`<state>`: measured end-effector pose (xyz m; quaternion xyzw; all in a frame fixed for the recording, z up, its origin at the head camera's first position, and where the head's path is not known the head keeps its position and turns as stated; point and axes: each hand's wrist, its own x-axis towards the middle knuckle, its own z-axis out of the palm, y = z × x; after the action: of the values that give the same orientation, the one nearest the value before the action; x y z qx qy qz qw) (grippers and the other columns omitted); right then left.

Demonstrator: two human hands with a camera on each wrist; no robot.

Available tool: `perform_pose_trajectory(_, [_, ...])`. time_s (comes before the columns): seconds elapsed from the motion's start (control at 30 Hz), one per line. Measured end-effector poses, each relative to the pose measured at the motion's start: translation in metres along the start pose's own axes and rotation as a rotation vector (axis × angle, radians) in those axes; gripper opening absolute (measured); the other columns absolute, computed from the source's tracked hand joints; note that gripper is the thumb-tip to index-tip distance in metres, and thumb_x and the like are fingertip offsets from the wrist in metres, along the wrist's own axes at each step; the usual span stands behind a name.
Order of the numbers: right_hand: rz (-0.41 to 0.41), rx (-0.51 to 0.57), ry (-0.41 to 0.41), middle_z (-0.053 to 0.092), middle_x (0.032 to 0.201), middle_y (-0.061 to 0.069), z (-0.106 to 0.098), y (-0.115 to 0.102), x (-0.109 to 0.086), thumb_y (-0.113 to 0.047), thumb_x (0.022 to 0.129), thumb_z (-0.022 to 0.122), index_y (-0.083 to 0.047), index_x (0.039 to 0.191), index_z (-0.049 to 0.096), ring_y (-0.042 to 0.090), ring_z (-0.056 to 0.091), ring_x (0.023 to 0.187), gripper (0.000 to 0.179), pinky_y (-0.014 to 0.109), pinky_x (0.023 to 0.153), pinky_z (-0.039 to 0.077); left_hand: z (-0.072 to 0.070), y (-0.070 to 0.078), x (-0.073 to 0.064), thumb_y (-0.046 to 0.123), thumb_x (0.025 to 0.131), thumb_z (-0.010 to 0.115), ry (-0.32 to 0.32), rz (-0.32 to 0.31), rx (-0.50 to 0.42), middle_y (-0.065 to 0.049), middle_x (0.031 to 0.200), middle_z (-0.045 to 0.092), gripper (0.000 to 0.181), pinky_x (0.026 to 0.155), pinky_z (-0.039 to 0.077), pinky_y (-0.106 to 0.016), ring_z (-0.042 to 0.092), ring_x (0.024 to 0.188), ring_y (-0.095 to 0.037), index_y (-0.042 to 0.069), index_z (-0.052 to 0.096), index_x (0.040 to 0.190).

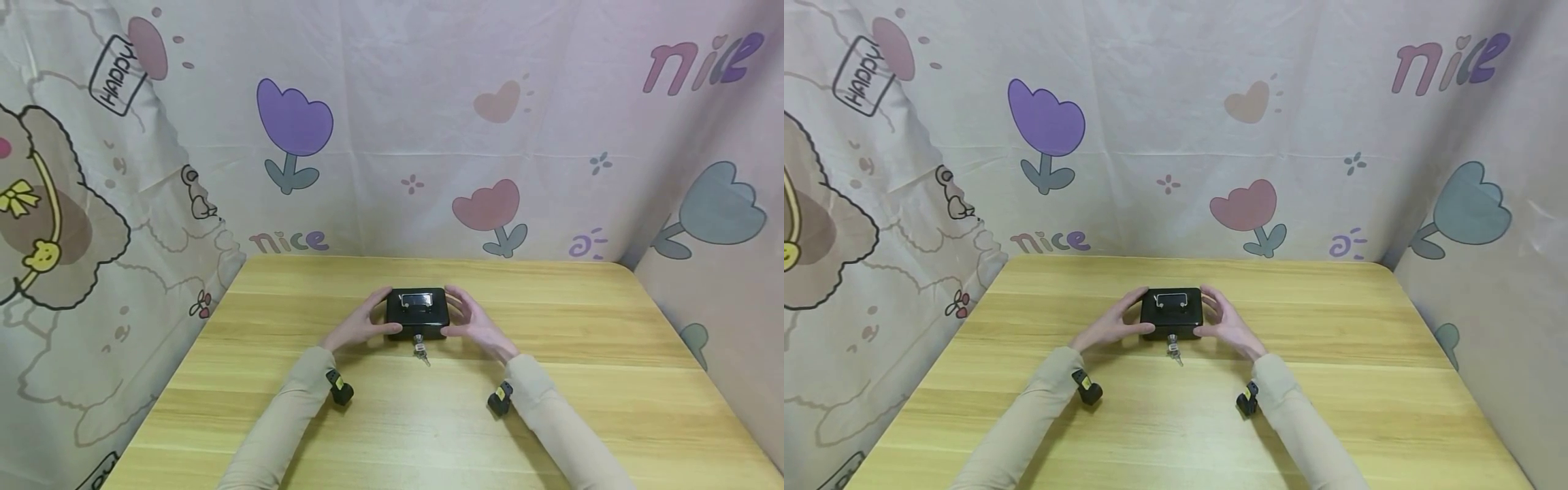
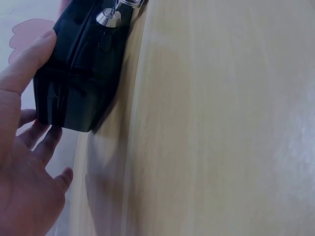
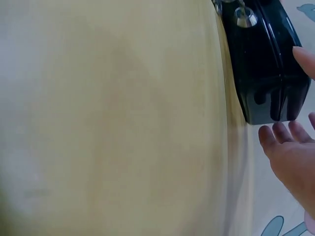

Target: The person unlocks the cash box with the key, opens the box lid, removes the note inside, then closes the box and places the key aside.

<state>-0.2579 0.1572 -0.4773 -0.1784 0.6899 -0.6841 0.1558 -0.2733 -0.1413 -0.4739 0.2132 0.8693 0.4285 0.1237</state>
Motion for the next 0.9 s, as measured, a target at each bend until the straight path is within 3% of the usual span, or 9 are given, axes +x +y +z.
perform_pose_trajectory(0.23, [0.049,-0.013,-0.032,0.011,0.17,0.015,-0.0036,-0.0006,0.0029,0.012,0.077,0.07,-0.01,0.162,0.009,0.039,0.012,0.157,0.108,0.052,0.129,0.011,0.0006,0.0009,0.0002,0.042,0.086,0.078,0.001,0.014,-0.037,-0.014,0.171,0.013,0.102,0.125,0.017,-0.065,0.014,0.157,-0.038,0.014,0.016,0.163])
perform_pose_trajectory(0.43, [0.064,-0.01,-0.063,0.006,0.171,0.016,-0.0062,0.0014,0.004,0.013,0.077,0.07,-0.008,0.162,0.004,0.039,0.007,0.158,0.11,0.052,0.129,0.008,0.0004,0.0015,-0.0002,0.03,0.084,0.082,0.001,0.045,-0.12,-0.015,0.17,0.016,0.102,0.126,0.016,-0.063,0.016,0.156,-0.04,0.01,0.019,0.162])
perform_pose_trajectory(0.6, [0.056,-0.016,-0.077,0.003,0.17,0.018,-0.0087,0.0027,0.0036,0.013,0.078,0.069,-0.005,0.162,0.001,0.042,0.005,0.157,0.109,0.054,0.129,0.007,0.0011,0.0,0.001,0.02,0.08,0.085,0.004,0.084,-0.124,-0.017,0.169,0.018,0.105,0.127,0.016,-0.06,0.019,0.155,-0.04,0.005,0.02,0.16])
perform_pose_trajectory(0.9, [0.071,-0.018,-0.062,0.004,0.171,0.016,-0.0078,0.0018,0.0041,0.013,0.079,0.07,-0.006,0.162,0.004,0.038,0.005,0.158,0.108,0.05,0.13,0.006,0.0025,-0.0019,0.0018,0.012,0.08,0.083,-0.005,0.097,-0.211,-0.02,0.168,0.016,0.103,0.128,0.014,-0.058,0.016,0.156,-0.041,-0.001,0.019,0.159])
